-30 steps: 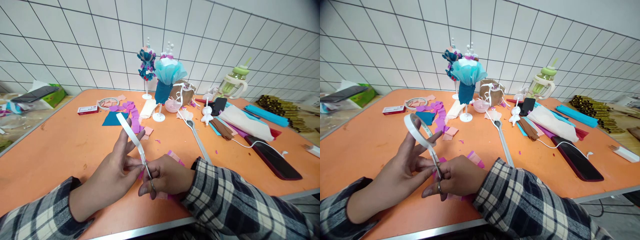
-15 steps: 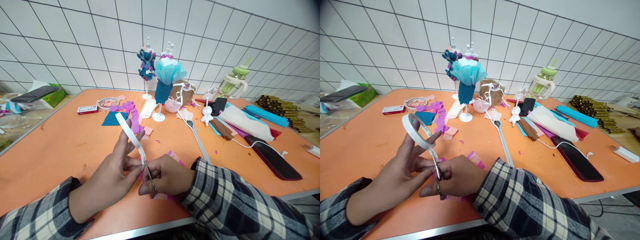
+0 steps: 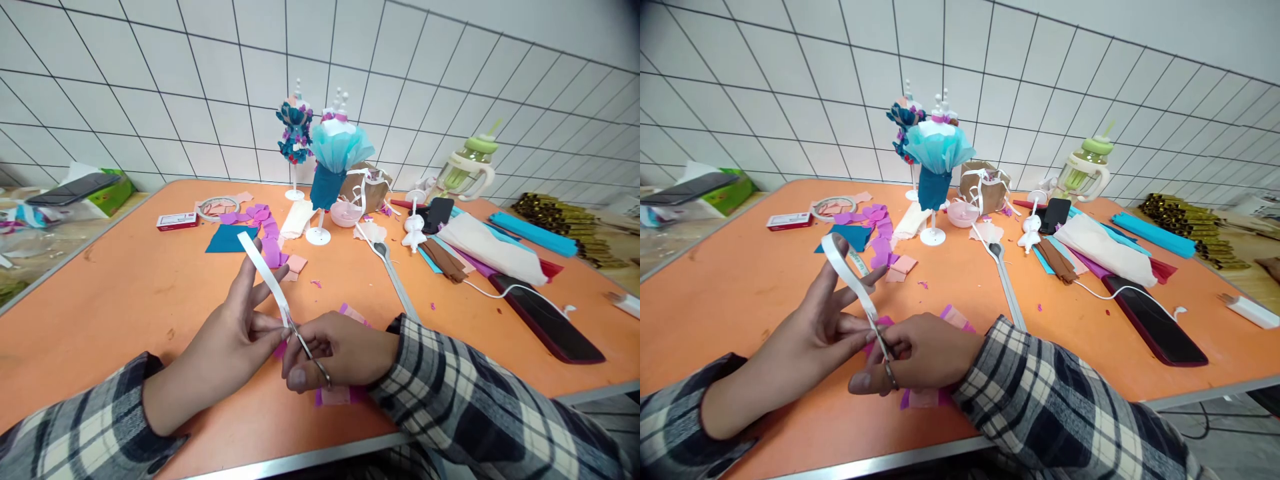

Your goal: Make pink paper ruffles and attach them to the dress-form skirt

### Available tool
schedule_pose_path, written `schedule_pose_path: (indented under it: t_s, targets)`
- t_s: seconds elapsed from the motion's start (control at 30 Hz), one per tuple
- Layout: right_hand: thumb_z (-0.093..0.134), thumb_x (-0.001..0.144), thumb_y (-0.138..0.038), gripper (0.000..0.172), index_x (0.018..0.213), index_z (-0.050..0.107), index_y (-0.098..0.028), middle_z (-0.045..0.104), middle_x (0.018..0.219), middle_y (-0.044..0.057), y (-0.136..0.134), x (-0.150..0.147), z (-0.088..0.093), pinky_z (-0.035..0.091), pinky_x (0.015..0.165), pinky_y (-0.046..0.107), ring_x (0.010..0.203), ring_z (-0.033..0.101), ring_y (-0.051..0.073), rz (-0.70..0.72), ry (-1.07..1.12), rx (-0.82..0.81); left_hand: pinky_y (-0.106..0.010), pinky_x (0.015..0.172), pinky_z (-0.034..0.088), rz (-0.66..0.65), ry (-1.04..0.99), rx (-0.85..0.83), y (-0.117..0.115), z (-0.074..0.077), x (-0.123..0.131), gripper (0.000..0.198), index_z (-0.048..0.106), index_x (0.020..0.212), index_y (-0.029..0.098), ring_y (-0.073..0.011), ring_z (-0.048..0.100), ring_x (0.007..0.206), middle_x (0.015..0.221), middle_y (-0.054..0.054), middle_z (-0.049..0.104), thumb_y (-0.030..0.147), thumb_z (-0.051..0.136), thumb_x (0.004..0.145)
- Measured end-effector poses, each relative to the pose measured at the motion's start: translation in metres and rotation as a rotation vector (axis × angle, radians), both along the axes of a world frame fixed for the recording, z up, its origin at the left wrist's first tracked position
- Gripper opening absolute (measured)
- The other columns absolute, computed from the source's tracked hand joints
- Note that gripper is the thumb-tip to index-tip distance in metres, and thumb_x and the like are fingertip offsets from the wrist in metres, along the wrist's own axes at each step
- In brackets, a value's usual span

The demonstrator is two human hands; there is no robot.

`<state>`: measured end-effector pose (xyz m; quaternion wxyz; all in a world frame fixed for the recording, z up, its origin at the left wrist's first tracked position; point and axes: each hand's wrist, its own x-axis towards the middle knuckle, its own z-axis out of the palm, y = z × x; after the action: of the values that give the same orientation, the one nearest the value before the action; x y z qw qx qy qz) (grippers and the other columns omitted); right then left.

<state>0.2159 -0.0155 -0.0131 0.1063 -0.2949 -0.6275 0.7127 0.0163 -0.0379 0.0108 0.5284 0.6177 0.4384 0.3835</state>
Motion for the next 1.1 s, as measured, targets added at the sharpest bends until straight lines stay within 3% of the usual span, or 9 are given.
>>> schedule_pose_path:
  t_s: [0.13,0.23,0.33,0.43,0.57,0.67,0.8,0.97,1.1]
  targets:
    - [0.083,0.070,-0.063,0.053,0.088,0.072,-0.015,0.071,0.075,0.002,0.009,0.009,0.005,0.048,0.063,0.022,0.067,0.064,0.012,0.105,-0.042,-0.048,-0.030,0.063,0.065,0.099,-0.036,-0.029,0.007,0.005,-0.004,0.130,-0.020,0.155,0.055,-0.0207,0.080,0.075,0.171,-0.019,0.021,0.026,0.081,0.079]
    - [0.083,0.070,-0.062,0.051,0.084,0.071,-0.014,0.066,0.063,-0.001,0.013,0.009,0.007,0.045,0.057,0.021,0.056,0.060,0.010,-0.099,0.104,0.020,-0.030,0.063,0.064,0.105,-0.057,-0.031,0.006,0.008,-0.004,0.132,-0.019,0.155,0.056,-0.0210,0.080,0.075,0.172,-0.019,0.021,0.029,0.085,0.077]
    - [0.087,0.066,-0.057,0.056,0.099,0.070,-0.015,0.065,0.061,-0.003,0.013,0.003,0.009,0.046,0.058,0.022,0.055,0.060,0.010,-0.371,0.184,0.088,-0.028,0.061,0.063,0.052,-0.058,-0.045,0.002,0.006,-0.002,0.130,-0.020,0.155,0.056,-0.0185,0.079,0.071,0.171,-0.021,0.022,0.029,0.082,0.080]
    - [0.091,0.060,-0.053,0.060,0.101,0.071,-0.015,0.064,0.057,-0.004,0.011,-0.003,0.008,0.046,0.056,0.023,0.053,0.058,0.011,-0.402,0.126,0.122,-0.029,0.061,0.062,-0.002,-0.046,-0.051,-0.002,0.001,0.000,0.126,-0.021,0.155,0.056,-0.0183,0.079,0.072,0.171,-0.021,0.022,0.028,0.079,0.083]
    - [0.085,0.070,-0.050,0.041,0.084,0.069,-0.016,0.062,0.058,-0.004,0.010,-0.006,0.002,0.042,0.053,0.021,0.053,0.055,0.010,-0.376,0.101,0.202,-0.030,0.065,0.063,-0.030,-0.045,-0.058,-0.004,-0.004,-0.001,0.125,-0.020,0.154,0.057,-0.0178,0.079,0.076,0.171,-0.019,0.021,0.024,0.079,0.084]
    - [0.078,0.078,-0.038,0.024,0.084,0.071,-0.016,0.063,0.062,-0.003,0.010,-0.004,0.000,0.040,0.054,0.020,0.057,0.054,0.009,-0.428,0.039,0.407,-0.030,0.068,0.064,-0.077,-0.099,-0.089,-0.006,-0.004,-0.002,0.124,-0.016,0.155,0.059,-0.0148,0.078,0.075,0.172,-0.017,0.021,0.022,0.079,0.084]
    - [0.074,0.080,-0.032,0.015,0.083,0.075,-0.017,0.063,0.067,-0.002,0.010,-0.002,0.002,0.041,0.060,0.021,0.064,0.055,0.010,-0.487,0.007,0.562,-0.026,0.066,0.063,-0.153,-0.236,-0.166,-0.009,-0.004,-0.004,0.122,-0.010,0.156,0.059,-0.0082,0.072,0.066,0.166,-0.016,0.037,0.021,0.081,0.084]
    - [0.080,0.075,-0.035,0.030,0.097,0.076,-0.016,0.059,0.060,-0.005,0.010,-0.004,0.004,0.039,0.055,0.021,0.055,0.050,0.009,-0.509,0.026,0.396,-0.024,0.063,0.062,-0.150,-0.295,-0.187,-0.001,-0.004,-0.006,0.123,-0.010,0.157,0.056,-0.0112,0.074,0.070,0.165,-0.018,0.038,0.020,0.082,0.083]
    - [0.083,0.073,-0.042,0.066,0.132,0.064,-0.018,0.068,0.067,-0.003,0.013,-0.003,0.007,0.044,0.050,0.022,0.047,0.051,0.009,-0.509,0.082,0.121,-0.024,0.066,0.063,-0.096,-0.294,-0.156,0.004,-0.001,-0.010,0.121,-0.006,0.158,0.057,-0.0096,0.074,0.069,0.168,-0.016,0.033,0.023,0.082,0.083]
